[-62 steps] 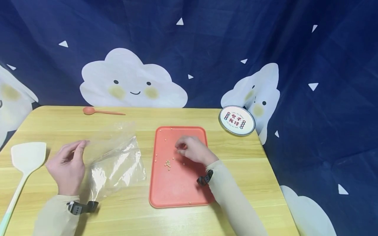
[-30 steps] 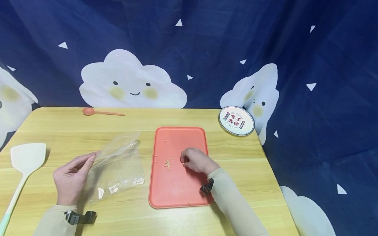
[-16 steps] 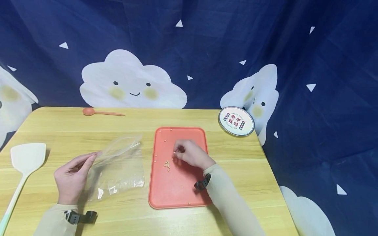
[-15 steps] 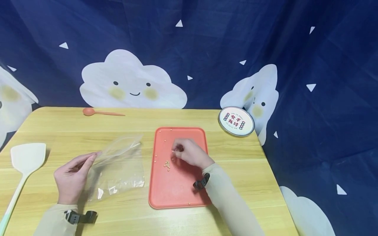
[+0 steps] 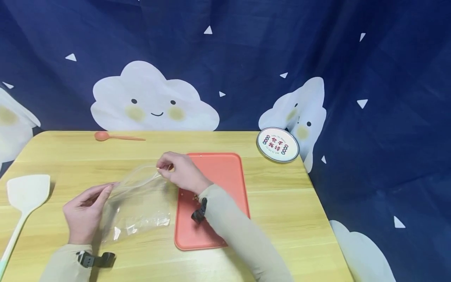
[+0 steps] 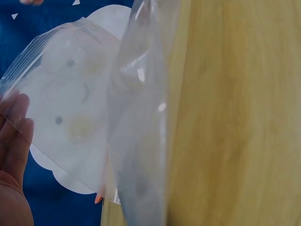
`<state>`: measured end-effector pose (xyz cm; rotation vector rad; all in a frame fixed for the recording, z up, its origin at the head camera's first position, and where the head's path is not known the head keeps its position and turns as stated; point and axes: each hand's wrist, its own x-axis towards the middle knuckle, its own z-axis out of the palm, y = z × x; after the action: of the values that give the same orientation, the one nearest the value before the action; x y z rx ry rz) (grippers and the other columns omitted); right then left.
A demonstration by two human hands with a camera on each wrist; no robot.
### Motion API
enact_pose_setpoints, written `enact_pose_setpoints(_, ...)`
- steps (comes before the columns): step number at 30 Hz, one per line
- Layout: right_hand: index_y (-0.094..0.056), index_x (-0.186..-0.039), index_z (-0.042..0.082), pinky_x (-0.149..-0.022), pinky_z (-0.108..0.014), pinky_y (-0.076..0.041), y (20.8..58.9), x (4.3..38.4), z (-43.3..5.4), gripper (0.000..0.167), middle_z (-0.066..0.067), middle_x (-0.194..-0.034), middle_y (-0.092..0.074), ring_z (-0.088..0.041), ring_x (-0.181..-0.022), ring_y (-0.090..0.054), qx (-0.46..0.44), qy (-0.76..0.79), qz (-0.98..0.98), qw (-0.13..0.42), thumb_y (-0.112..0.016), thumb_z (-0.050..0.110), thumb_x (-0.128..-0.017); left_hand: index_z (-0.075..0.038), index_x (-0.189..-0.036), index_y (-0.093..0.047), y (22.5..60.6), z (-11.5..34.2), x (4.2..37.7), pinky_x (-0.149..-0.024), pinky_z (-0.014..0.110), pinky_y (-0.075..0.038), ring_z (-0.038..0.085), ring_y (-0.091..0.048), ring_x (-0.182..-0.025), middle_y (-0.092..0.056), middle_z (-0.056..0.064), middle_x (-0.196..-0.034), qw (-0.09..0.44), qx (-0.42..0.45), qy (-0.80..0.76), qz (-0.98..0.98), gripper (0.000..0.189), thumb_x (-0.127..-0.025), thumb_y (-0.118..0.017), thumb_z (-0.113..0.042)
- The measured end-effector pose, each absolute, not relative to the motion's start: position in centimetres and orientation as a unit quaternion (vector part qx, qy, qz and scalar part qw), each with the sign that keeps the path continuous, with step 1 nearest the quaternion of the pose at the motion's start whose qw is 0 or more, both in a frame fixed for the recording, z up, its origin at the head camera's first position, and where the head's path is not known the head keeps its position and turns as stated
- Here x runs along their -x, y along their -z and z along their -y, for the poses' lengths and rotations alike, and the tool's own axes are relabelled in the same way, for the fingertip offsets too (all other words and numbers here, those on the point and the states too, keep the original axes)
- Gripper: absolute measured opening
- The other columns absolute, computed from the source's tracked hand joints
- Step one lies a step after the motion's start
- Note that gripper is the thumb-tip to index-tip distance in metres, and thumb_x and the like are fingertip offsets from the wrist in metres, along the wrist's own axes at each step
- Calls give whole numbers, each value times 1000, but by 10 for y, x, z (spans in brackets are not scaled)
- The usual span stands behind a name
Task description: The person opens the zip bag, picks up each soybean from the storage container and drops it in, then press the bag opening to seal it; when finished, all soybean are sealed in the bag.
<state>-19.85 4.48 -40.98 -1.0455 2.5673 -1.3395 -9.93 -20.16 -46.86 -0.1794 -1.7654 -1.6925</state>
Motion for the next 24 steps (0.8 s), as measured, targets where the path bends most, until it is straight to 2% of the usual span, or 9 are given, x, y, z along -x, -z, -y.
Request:
enact_pose_setpoints(5,-68,-97,13,-77,-19,-52,416,200,-18,4,11,-89,-61,1,-82,-55,358,406,-840,36,-69,13,-93,19,-92,-68,478,204,103,-74,19,-57,15,-71,-82,-70,25,-92,332,52,643,688,11,-81,-68,21)
enact_pose_setpoints(9,-67,-99,14,-77,-10,-46,423,200,-4,6,14,-89,-59,4,-82,-54,363,386,-847,47,-69,16,-94,16,-94,-69,479,204,101,-75,20,-57,15,-71,-83,-70,24,-93,323,36,629,706,11,-82,-68,18)
enact_pose_setpoints(14,-67,-101,14,-78,-8,-44,429,199,6,8,15,-90,-60,6,-84,-53,366,379,-848,61,-70,16,-93,14,-95,-70,479,205,99,-77,21,-57,15,-71,-86,-70,24,-94,318,28,614,721,11,-84,-69,16)
enact_pose_setpoints(18,-68,-106,14,-84,-9,-44,432,199,5,12,15,-95,-61,5,-90,-54,362,388,-845,72,-69,16,-94,12,-96,-71,480,205,99,-75,19,-56,12,-71,-86,-71,23,-94,319,26,597,735,12,-84,-68,15)
enact_pose_setpoints(24,-70,-113,14,-90,-22,-49,425,198,-16,19,14,-103,-63,-4,-99,-57,345,423,-836,64,-69,18,-94,10,-94,-72,480,205,99,-73,17,-55,11,-71,-82,-71,22,-92,330,24,581,744,12,-84,-69,15)
